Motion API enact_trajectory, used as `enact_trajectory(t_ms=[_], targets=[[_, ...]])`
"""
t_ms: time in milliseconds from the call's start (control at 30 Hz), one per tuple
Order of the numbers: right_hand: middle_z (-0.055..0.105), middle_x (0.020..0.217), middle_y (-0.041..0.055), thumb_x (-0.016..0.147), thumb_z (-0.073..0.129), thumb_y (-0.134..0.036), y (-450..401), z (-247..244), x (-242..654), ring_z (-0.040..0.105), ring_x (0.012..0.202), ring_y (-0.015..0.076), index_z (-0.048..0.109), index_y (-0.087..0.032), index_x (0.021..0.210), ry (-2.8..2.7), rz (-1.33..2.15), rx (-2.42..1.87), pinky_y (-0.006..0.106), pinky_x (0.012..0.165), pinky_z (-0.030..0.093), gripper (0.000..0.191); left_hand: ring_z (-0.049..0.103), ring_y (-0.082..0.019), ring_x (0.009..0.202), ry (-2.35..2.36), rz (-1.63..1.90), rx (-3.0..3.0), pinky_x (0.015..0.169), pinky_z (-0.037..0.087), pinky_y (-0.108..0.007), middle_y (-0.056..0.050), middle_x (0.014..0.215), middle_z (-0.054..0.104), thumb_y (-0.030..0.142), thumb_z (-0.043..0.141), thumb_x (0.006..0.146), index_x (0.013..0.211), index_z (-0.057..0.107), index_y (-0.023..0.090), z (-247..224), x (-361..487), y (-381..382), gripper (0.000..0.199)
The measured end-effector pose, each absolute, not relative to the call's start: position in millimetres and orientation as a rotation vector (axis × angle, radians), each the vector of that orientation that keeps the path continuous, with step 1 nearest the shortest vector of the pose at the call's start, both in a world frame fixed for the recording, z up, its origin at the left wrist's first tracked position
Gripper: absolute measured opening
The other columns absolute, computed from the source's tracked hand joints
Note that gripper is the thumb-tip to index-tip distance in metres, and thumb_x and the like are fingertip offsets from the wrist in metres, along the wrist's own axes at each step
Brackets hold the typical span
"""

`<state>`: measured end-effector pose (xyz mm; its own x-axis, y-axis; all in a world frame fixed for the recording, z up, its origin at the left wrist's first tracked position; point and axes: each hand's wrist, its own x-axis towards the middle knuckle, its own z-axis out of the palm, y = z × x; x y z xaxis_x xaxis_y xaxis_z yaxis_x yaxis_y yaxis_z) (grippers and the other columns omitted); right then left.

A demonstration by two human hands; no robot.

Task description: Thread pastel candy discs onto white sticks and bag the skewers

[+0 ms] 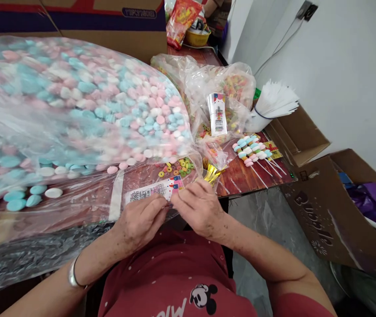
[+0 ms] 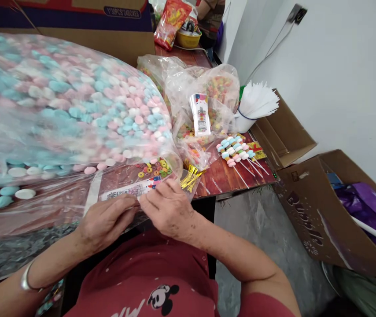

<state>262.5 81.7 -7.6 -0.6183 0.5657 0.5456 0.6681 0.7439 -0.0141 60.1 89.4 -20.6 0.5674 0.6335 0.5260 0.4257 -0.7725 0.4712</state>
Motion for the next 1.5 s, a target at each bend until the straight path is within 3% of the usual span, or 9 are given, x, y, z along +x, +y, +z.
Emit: enact_trajectory(t_ms=[100,300,533,900,1100,1200,1300,1367,1500], targets=[[0.066,0.102,0.0095,0.098,0.042,-0.019,97,-15,298,0.054,0.095,0.0213,0.058,-0.015,0.115,-2.208,-0.265,-1.081,0.037,0.087,0.040,0.024,0.053,-0.011,0.051,1.062,0.932,1.999,0.049,0.042,-0.020,0.000,0.060,0.061,0.019,0.053,0.088,0.081,0.062,0.017,-20,58,87,0.012],[0.064,0.092,0.0101,0.092,0.042,-0.013,124,-50,366,0.053,0.089,0.0240,0.063,-0.016,0.100,-2.221,-0.206,-1.615,0.035,0.080,0.043,0.023,0.029,-0.003,0.035,1.242,0.763,0.969,0.033,0.020,-0.014,0.001,0.055,0.060,0.036,0.063,0.079,0.075,0.058,0.017,-6,68,79,0.020],[0.062,0.084,0.0085,0.094,0.045,-0.013,124,-62,372,0.050,0.084,0.0221,0.067,-0.016,0.089,-2.351,-0.338,-1.758,0.030,0.074,0.037,0.022,0.029,-0.001,0.033,1.251,0.695,0.823,0.032,0.020,-0.010,0.003,0.050,0.057,0.037,0.068,0.074,0.070,0.057,0.016,-5,79,78,0.024],[0.066,0.070,0.0050,0.092,0.044,-0.010,118,-51,380,0.054,0.071,0.0176,0.069,-0.016,0.094,-2.290,-0.464,-1.808,0.028,0.064,0.031,0.026,0.037,-0.005,0.034,1.163,0.756,0.730,0.027,0.022,-0.011,0.002,0.058,0.062,0.034,0.071,0.069,0.071,0.051,0.019,-13,76,82,0.025],[0.066,0.079,0.0068,0.090,0.048,-0.014,116,-45,382,0.057,0.079,0.0191,0.067,-0.020,0.080,-2.005,-0.431,-1.805,0.028,0.069,0.040,0.023,0.044,-0.007,0.037,1.137,0.814,0.708,0.027,0.024,-0.011,0.002,0.061,0.063,0.030,0.071,0.070,0.072,0.052,0.019,-9,78,78,0.022],[0.067,0.083,0.0055,0.089,0.048,-0.015,114,-34,373,0.060,0.081,0.0191,0.068,-0.021,0.089,-1.729,-0.249,-1.663,0.031,0.075,0.048,0.021,0.042,-0.006,0.036,1.112,0.829,0.727,0.028,0.025,-0.012,0.001,0.061,0.064,0.030,0.071,0.071,0.071,0.055,0.018,-9,78,76,0.020],[0.067,0.082,0.0003,0.087,0.051,-0.014,106,-23,340,0.062,0.074,0.0150,0.068,-0.022,0.099,-1.535,0.106,-1.499,0.028,0.070,0.051,0.022,0.040,-0.005,0.034,1.035,0.814,0.773,0.029,0.024,-0.012,-0.001,0.058,0.064,0.033,0.072,0.071,0.070,0.059,0.016,-9,85,75,0.021],[0.069,0.084,0.0001,0.085,0.054,-0.013,98,-18,309,0.063,0.076,0.0135,0.069,-0.022,0.094,-1.536,0.280,-1.382,0.026,0.071,0.051,0.019,0.039,-0.005,0.032,0.956,0.783,0.790,0.028,0.023,-0.013,-0.001,0.055,0.063,0.035,0.071,0.072,0.070,0.059,0.016,-9,93,76,0.023],[0.064,0.076,-0.0009,0.085,0.051,-0.011,87,-17,259,0.061,0.070,0.0112,0.071,-0.021,0.089,-1.650,0.486,-1.187,0.023,0.067,0.051,0.022,0.053,-0.009,0.037,0.852,0.877,0.719,0.031,0.035,-0.015,0.000,0.059,0.066,0.028,0.071,0.069,0.067,0.052,0.017,-8,106,83,0.022]])
